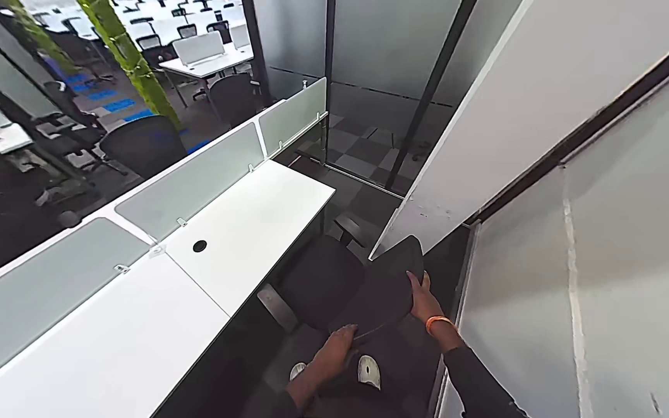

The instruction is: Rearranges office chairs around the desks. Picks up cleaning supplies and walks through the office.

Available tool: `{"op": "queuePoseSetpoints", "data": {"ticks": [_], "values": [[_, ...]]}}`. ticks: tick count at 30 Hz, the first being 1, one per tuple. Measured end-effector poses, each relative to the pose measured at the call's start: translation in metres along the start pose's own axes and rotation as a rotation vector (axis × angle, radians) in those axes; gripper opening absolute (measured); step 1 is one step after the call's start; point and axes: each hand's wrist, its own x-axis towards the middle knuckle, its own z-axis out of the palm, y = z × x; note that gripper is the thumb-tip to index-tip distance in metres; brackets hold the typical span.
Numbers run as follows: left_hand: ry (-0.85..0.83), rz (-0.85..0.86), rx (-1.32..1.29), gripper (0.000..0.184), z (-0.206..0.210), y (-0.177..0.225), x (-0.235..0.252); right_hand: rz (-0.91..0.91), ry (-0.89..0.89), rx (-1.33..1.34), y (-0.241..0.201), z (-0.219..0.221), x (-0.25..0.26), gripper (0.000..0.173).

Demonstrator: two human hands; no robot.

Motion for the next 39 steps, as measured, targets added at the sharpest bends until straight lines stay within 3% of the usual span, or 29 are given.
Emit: {"op": "queuePoseSetpoints", "data": {"ticks": [11,22,25,28,31,34,37,39], "values": [[0.242,-0.186,-0.031,0.055,-0.013,0.012,0.073,-0.178,-0.071,-0.041,-0.016,-0.034,0.107,0.113],[0.414,-0.396,-0.072,0.054,0.009,0.024,0.064,-0.254,-0.05,0.027,-0.002,-0.029,0.102,0.113],[0.4,-0.437,0.015,0.04,0.008,0.028,0.065,-0.257,-0.047,0.022,-0.003,-0.031,0.101,0.114],[0.35,-0.484,0.065,0.039,0.005,0.032,0.068,-0.255,-0.044,0.018,-0.002,-0.033,0.099,0.113],[0.371,-0.551,0.127,0.049,0.009,0.032,0.072,-0.274,-0.017,0.034,0.0,-0.03,0.099,0.114],[0.464,-0.656,0.184,0.074,0.018,0.034,0.061,-0.309,0.039,0.125,0.004,-0.024,0.102,0.117],[0.483,-0.855,0.146,0.1,0.04,0.021,0.023,-0.332,0.047,0.156,0.011,-0.021,0.101,0.121],[0.464,-1.013,0.048,0.105,0.063,0.005,-0.018,-0.365,0.044,0.161,0.014,-0.02,0.099,0.121]]}}
